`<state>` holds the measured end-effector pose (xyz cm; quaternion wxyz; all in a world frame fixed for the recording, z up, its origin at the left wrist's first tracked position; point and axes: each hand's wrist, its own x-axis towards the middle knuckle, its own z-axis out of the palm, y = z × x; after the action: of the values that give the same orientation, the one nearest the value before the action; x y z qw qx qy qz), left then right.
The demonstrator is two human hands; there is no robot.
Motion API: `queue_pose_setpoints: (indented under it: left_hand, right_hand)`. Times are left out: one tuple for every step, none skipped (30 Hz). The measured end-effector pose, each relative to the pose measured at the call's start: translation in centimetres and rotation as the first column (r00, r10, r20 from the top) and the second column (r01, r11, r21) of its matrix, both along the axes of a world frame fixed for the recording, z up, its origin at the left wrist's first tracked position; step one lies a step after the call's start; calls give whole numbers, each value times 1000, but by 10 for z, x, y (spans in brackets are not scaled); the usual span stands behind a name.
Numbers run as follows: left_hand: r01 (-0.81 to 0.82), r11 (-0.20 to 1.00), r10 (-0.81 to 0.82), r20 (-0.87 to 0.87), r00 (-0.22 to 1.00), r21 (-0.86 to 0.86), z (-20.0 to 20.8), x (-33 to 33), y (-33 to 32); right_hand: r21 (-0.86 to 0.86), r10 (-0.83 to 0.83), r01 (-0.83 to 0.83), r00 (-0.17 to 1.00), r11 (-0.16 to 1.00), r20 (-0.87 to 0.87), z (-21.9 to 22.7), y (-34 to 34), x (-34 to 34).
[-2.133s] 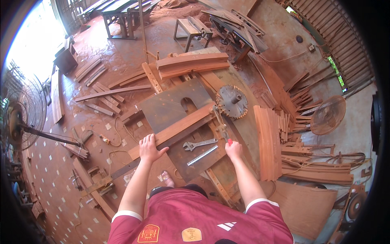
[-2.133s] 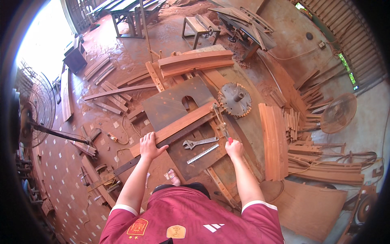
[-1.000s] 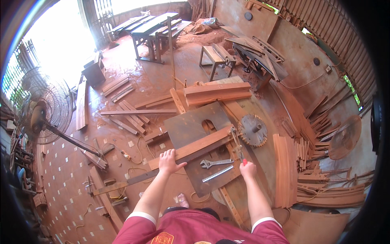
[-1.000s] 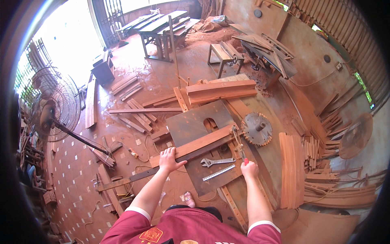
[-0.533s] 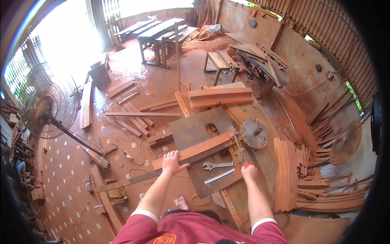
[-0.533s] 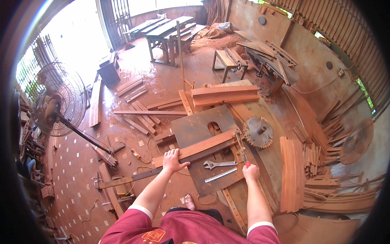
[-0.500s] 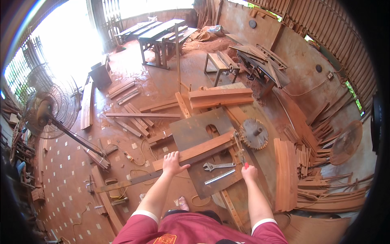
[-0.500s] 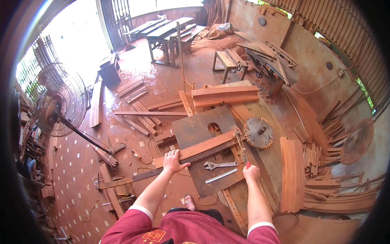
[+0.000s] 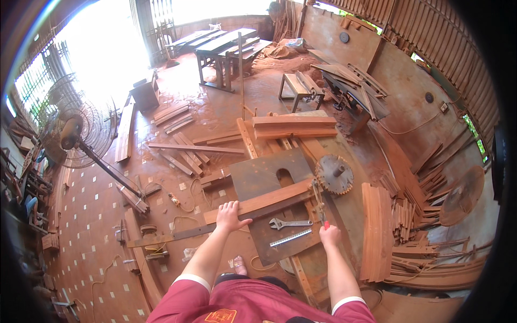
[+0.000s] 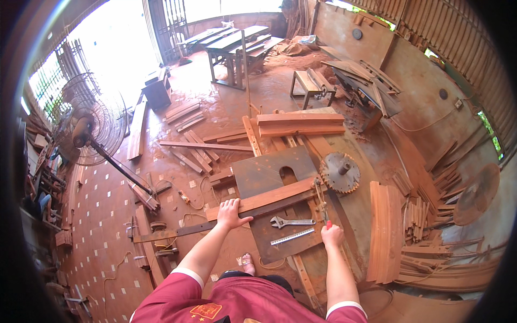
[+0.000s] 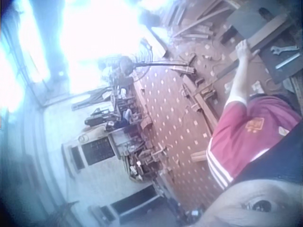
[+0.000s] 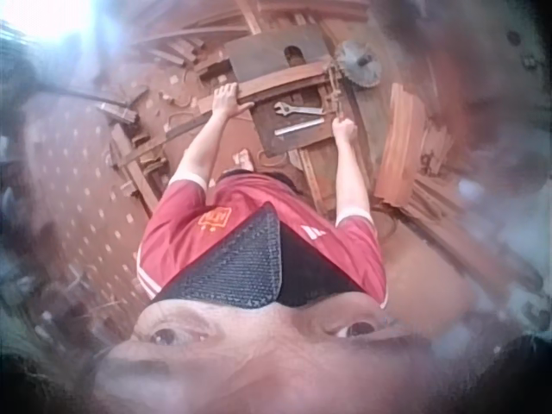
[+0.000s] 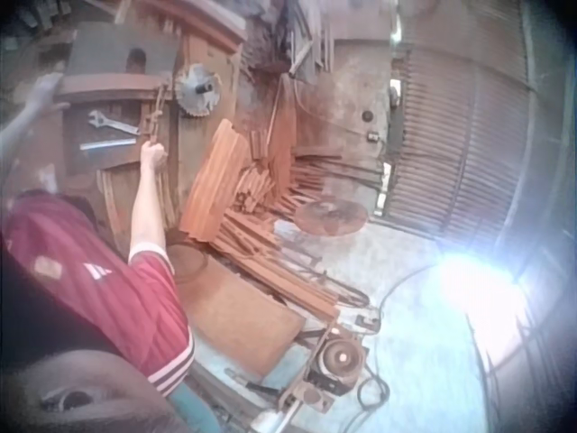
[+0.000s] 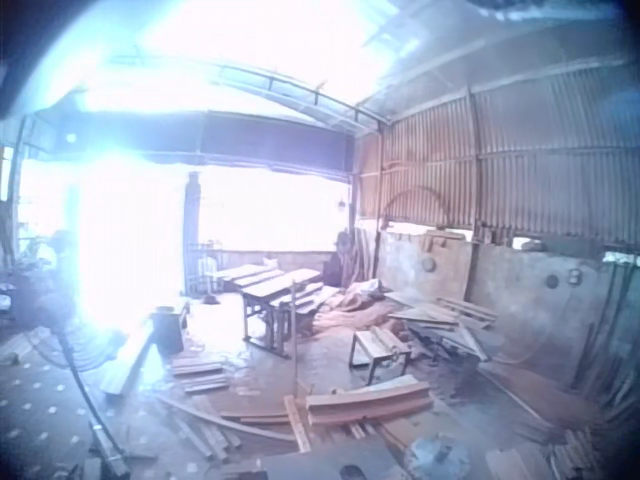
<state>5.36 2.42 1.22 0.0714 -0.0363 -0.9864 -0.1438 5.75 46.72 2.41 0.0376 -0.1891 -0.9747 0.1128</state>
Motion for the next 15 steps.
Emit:
queue_pose_setpoints:
  left_hand:
    - [-1,1000,1,4,1000,-1,0,5,2]
    - [-1,1000,1,8,1000,-1,1,11,5]
    - [0,1000,0,12,1000,-1,1,16,8]
    - [-1,1000,1,7,1000,1,1,21,10]
    - [-2,1000,2,2,1000,4,1,27,14]
    - [-2,1000,2,-2,1000,7,1,32,17]
    - [-4,1000,4,1,1000,1,2,39,21]
    - [-6,1000,6,6,1000,-4,2,45,25]
    - [-7,1000,7,10,1000,-9,2,52,29]
    - [-7,1000,7,9,1000,-14,1,57,33]
    - [-6,1000,6,9,1000,-18,1,62,36]
    - [-5,1000,5,9,1000,-21,0,68,39]
    - [-3,1000,3,13,1000,-24,-2,76,44]
    - [-1,1000,1,16,1000,-27,-4,85,49]
    - [1,1000,-1,20,1000,-29,-6,94,54]
  right_hand:
    - [-5,2,-2,1000,1000,-2,-1,2,5]
    - [-10,3,-3,1000,1000,-4,-1,5,10]
    - [-16,0,-1,1000,1000,-9,-2,8,15]
    - [-23,-2,2,1000,1000,-12,-3,11,20]
    - [-29,-5,5,1000,1000,-15,-4,13,25]
    - [-32,-5,5,1000,999,-18,-5,17,31]
    - [-33,-7,6,1000,999,-21,-6,20,37]
    - [-34,-9,8,1000,999,-24,-6,23,45]
    - [-38,-8,7,1000,999,-21,-7,26,52]
    - [-41,-7,7,1000,999,-21,-5,29,56]
    - [-44,-8,7,1000,999,-22,-3,32,62]
    - [-52,-7,6,1000,999,-19,-2,34,68]
    - [-60,-8,7,1000,998,-17,-3,39,77]
    - [-67,-9,8,1000,998,-14,-3,44,87]
    - [-66,-6,5,1000,998,-13,-4,49,97]
